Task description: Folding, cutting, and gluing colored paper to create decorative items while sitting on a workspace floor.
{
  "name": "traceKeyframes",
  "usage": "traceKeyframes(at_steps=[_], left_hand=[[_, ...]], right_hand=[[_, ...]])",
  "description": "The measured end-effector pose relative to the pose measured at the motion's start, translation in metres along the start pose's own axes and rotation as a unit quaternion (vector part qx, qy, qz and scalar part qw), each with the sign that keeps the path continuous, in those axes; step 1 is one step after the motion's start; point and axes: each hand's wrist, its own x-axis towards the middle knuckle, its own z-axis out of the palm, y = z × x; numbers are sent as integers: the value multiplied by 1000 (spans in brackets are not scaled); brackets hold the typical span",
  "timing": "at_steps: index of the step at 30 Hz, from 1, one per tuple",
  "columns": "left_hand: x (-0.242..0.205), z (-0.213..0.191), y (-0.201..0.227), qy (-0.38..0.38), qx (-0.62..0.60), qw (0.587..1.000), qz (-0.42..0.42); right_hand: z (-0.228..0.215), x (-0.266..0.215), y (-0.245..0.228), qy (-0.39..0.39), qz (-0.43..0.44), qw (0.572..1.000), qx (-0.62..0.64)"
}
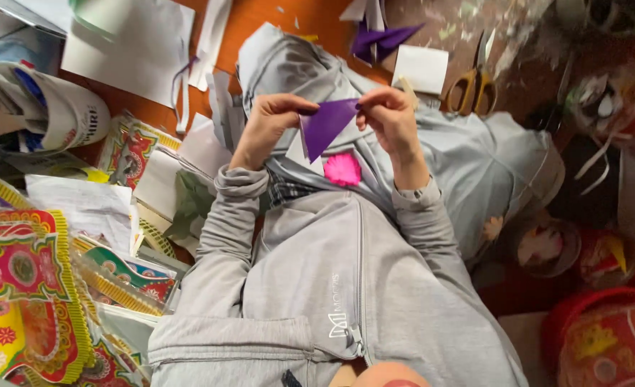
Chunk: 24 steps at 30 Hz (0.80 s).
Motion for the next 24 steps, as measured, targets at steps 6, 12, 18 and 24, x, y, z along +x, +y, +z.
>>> traceKeyframes(at_steps=[6, 12, 18, 24], left_hand=[[-2, -4, -7, -13, 16, 999, 40], [-7, -3, -1, -17, -14, 1000, -15], [13, 26, 20, -91, 218, 970, -56], [21, 15, -18, -100, 181, 975, -81]], right_hand=[[14, -5, -15, -40, -33, 999, -10], [21, -13, -33, -78, -81, 980, -165], [35, -14, -41, -152, -62, 950, -267], [28, -9, -35, -173, -85, 943, -271]])
